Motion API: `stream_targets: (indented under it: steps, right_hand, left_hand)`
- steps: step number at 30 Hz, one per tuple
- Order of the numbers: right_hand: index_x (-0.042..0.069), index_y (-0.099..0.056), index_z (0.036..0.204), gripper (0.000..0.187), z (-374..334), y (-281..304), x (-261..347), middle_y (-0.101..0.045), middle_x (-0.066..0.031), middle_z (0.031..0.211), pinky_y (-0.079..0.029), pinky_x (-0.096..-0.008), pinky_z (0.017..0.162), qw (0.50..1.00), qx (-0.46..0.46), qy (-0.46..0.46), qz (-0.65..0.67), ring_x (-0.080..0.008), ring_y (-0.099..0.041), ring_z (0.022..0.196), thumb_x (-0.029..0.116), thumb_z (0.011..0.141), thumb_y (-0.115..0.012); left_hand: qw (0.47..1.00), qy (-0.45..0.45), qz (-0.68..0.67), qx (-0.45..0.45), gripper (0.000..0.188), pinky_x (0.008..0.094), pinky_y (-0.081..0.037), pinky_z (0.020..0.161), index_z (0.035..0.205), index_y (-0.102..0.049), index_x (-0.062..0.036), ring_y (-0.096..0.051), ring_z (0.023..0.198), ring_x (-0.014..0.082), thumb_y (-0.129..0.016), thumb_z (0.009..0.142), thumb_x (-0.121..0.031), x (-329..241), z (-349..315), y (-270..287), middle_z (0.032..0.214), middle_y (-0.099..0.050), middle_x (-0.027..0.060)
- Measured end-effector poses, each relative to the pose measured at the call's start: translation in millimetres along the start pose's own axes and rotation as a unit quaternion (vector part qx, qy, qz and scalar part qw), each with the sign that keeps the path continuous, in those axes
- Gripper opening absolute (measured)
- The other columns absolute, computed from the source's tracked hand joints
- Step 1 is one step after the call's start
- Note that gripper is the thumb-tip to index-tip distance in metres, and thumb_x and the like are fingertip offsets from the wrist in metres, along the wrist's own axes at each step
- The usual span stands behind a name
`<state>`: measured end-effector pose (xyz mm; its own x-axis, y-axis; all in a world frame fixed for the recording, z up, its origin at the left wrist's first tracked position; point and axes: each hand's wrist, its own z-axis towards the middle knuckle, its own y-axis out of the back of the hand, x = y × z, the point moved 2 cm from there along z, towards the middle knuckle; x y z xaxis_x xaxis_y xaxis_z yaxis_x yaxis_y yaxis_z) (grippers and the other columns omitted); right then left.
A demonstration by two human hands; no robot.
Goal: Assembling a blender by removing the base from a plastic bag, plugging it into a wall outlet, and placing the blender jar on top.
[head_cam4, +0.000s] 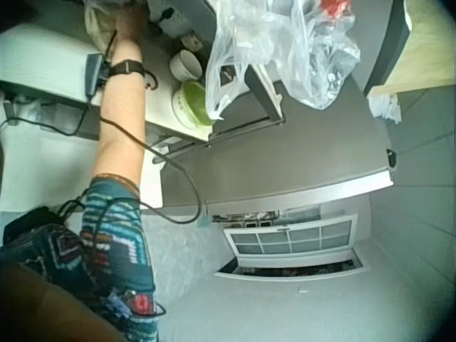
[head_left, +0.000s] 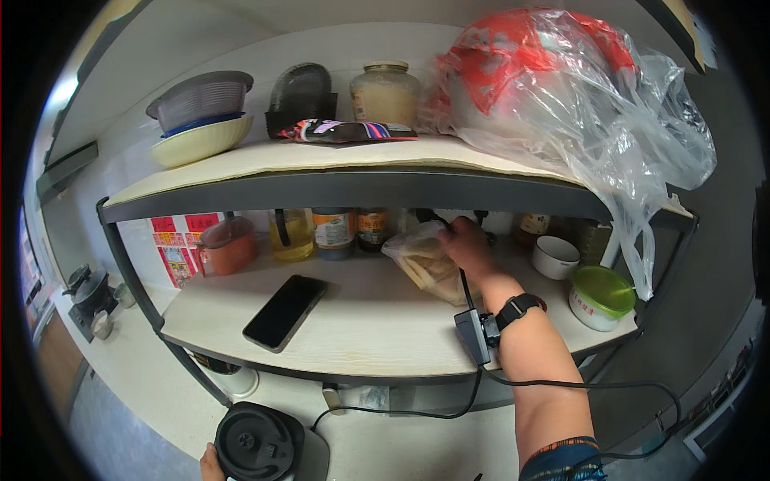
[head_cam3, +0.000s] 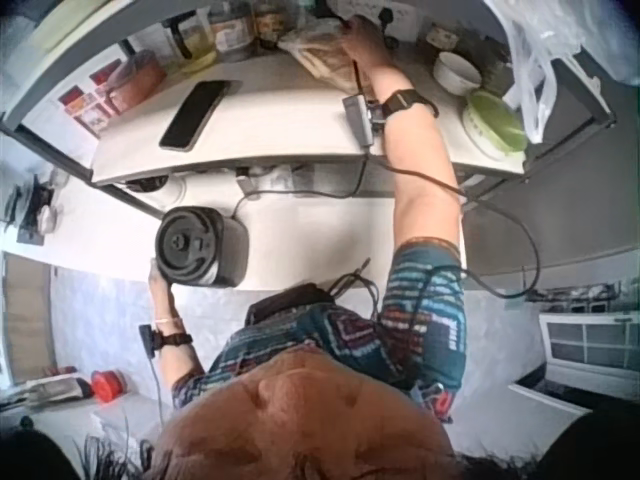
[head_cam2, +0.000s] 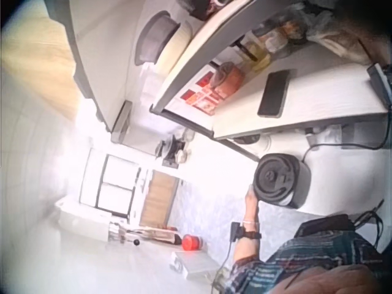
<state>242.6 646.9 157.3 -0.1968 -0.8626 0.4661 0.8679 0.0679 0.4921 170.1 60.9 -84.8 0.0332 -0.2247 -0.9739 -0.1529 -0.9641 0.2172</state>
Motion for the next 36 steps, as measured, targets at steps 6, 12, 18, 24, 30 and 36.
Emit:
stream_targets:
  steps: [6,12,18,24,30,36]
  right_hand:
    - [0.005,-0.054,0.072,0.014,-1,-31,28,-0.055,-0.0056,0.063,-0.04,-0.0302,0.046,0.897,0.168,-0.19,0.361,-0.016,-0.053,0.053,0.018,0.077,-0.057]
    - [0.003,-0.056,0.075,0.015,-6,-96,48,-0.055,-0.006,0.063,-0.04,-0.0289,0.05,0.921,0.141,-0.126,0.341,-0.0156,-0.053,0.056,0.018,0.077,-0.058]
    - [0.004,-0.061,0.083,0.023,3,-74,43,-0.058,-0.0061,0.07,-0.042,-0.0315,0.057,0.974,0.146,-0.047,0.167,-0.0146,-0.053,0.061,0.026,0.076,-0.059]
    - [0.004,-0.059,0.087,0.025,44,-32,-75,-0.061,-0.0053,0.074,-0.044,-0.0341,0.058,0.964,-0.133,0.187,-0.132,-0.0142,-0.056,0.062,0.028,0.079,-0.058]
    - [0.004,-0.059,0.084,0.02,50,-20,-128,-0.062,-0.0085,0.076,-0.046,-0.0371,0.058,0.99,-0.064,-0.097,0.081,-0.023,-0.06,0.068,0.022,0.075,-0.06]
    - [0.005,-0.062,0.086,0.022,21,-32,-102,-0.061,-0.0151,0.09,-0.047,-0.041,0.072,0.939,0.086,0.066,-0.327,-0.0319,-0.059,0.085,0.023,0.075,-0.056]
  left_hand:
    - [0.999,0.008,0.036,-0.017,0.047,0.0287,-0.045,0.064,0.099,-0.06,0.0024,-0.056,0.075,0.0162,-0.032,0.095,-0.036,0,0,2,0.087,-0.063,0.0101]
    - [0.998,0.052,-0.011,-0.029,0.048,0.0248,-0.042,0.055,0.098,-0.059,0.003,-0.052,0.068,0.0124,-0.036,0.094,-0.039,24,11,6,0.08,-0.06,0.0062]
    - [0.997,0.056,-0.034,-0.034,0.049,0.0252,-0.044,0.062,0.1,-0.058,0.0052,-0.053,0.074,0.0131,-0.035,0.095,-0.038,20,5,4,0.086,-0.06,0.0073]
    - [0.998,0.032,-0.05,-0.015,0.049,0.0261,-0.044,0.071,0.104,-0.057,0.0055,-0.054,0.082,0.0148,-0.033,0.096,-0.036,10,7,-4,0.093,-0.061,0.0093]
    - [0.999,0.022,-0.035,-0.01,0.047,0.0263,-0.043,0.071,0.102,-0.058,0.0055,-0.052,0.081,0.0137,-0.033,0.096,-0.034,7,4,-2,0.093,-0.061,0.0086]
    - [0.999,0.025,0.026,-0.01,0.048,0.0285,-0.042,0.075,0.107,-0.056,0.0034,-0.052,0.085,0.0161,-0.031,0.096,-0.036,0,-14,7,0.096,-0.06,0.0095]
